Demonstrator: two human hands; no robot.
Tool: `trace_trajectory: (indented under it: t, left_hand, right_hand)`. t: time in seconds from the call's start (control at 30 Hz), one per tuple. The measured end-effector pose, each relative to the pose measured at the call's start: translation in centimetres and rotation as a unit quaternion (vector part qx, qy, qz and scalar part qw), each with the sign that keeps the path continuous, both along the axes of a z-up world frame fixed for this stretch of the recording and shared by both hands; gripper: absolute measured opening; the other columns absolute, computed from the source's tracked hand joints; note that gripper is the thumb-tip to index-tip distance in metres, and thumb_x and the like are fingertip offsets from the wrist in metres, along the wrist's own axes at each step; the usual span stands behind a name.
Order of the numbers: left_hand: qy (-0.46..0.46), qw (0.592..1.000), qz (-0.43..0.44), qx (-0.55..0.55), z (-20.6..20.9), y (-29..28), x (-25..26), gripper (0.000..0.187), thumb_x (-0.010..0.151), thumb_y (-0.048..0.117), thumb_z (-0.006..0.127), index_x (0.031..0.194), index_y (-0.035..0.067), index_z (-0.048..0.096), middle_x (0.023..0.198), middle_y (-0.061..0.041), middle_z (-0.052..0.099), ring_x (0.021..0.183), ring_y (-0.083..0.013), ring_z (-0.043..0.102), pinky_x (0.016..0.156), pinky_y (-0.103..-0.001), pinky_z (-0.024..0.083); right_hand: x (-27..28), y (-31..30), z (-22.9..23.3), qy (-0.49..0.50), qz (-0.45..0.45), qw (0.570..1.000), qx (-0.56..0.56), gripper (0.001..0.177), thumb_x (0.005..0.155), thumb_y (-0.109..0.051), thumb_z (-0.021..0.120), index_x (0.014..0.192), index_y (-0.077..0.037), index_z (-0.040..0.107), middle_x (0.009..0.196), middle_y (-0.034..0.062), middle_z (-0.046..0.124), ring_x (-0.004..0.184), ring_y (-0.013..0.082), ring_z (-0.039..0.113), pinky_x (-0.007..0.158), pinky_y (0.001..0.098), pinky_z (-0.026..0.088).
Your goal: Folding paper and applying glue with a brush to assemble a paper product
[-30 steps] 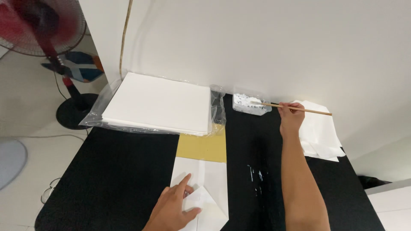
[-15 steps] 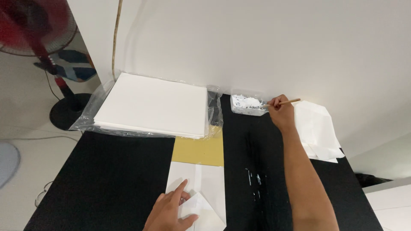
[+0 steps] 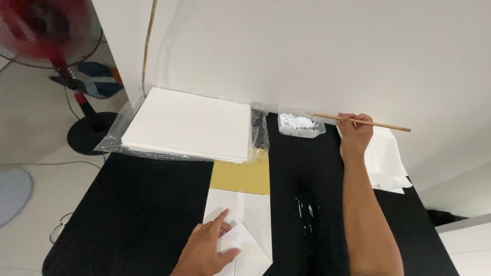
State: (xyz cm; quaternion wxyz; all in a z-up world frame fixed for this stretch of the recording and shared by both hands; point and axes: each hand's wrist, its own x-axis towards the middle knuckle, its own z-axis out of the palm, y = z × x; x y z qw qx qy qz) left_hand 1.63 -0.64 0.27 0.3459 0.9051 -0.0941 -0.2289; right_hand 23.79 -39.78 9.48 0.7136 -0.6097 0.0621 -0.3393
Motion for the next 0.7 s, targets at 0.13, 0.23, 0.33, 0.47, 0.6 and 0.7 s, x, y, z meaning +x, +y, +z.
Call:
trace_trajectory:
  t: [0.13,0.23,0.33,0.47,0.6,0.7]
  left_hand:
    - [-0.073,0.997,-0.008,-0.037,-2.4,0.1,-0.1,0.098,0.084,0.048,0.079,0.16,0.019,0.025,0.132,0.008,0.067,0.125,-0.0134,0.061,0.114,-0.04,0.03]
    - [-0.126,0.991,-0.009,-0.053,-2.5,0.2,0.2,0.098,0.081,0.049,0.08,0.159,0.017,0.029,0.132,0.005,0.068,0.126,-0.0166,0.061,0.11,-0.044,0.034]
    - [-0.106,0.992,-0.024,-0.066,-1.5,0.6,-0.6,0.097,0.085,0.047,0.077,0.161,0.015,0.027,0.134,0.0,0.066,0.129,-0.0214,0.058,0.113,-0.047,0.031]
    - [-0.18,0.977,-0.021,-0.11,-3.5,0.9,-0.6,0.101,0.076,0.037,0.082,0.16,0.008,0.033,0.122,-0.007,0.072,0.112,-0.0263,0.066,0.102,-0.039,0.036]
    - [-0.174,0.975,-0.013,-0.138,-3.0,1.4,-0.9,0.101,0.077,0.03,0.081,0.161,0.008,0.032,0.12,-0.008,0.072,0.112,-0.0251,0.066,0.104,-0.037,0.036]
    - [-0.17,0.971,-0.008,-0.166,-3.7,1.6,-0.9,0.104,0.075,0.028,0.082,0.162,0.008,0.03,0.12,-0.007,0.072,0.109,-0.0228,0.067,0.104,-0.035,0.038]
  right_hand:
    - [-3.6,-0.2,-1.3,0.006,0.025,0.998,0.063,0.013,0.099,-0.01,0.07,0.108,-0.009,0.061,0.098,0.0079,0.068,0.096,0.0183,0.076,0.092,0.0283,0.068]
    - [-9.3,0.9,-3.2,0.019,0.072,0.997,0.037,0.012,0.107,-0.019,0.065,0.111,-0.009,0.059,0.094,0.0104,0.069,0.086,0.0194,0.074,0.084,0.0289,0.067]
    - [-16.7,3.3,-5.4,0.04,0.09,0.995,0.01,0.012,0.113,-0.021,0.058,0.111,-0.01,0.053,0.095,0.0146,0.068,0.079,0.0244,0.075,0.068,0.0285,0.065]
    - [-24.5,6.3,-9.4,-0.006,0.147,0.986,0.077,0.011,0.113,-0.027,0.05,0.115,-0.017,0.045,0.116,0.0259,0.07,0.089,0.0345,0.077,0.073,0.0385,0.069]
    - [-28.6,10.5,-11.9,0.004,0.131,0.991,0.018,0.019,0.106,-0.011,0.057,0.111,-0.011,0.039,0.107,0.0268,0.07,0.084,0.0332,0.077,0.075,0.0386,0.068]
    - [-29.9,13.3,-12.1,0.014,0.111,0.993,-0.027,0.02,0.1,0.002,0.063,0.113,-0.001,0.048,0.102,0.0264,0.071,0.082,0.0313,0.077,0.073,0.0379,0.068]
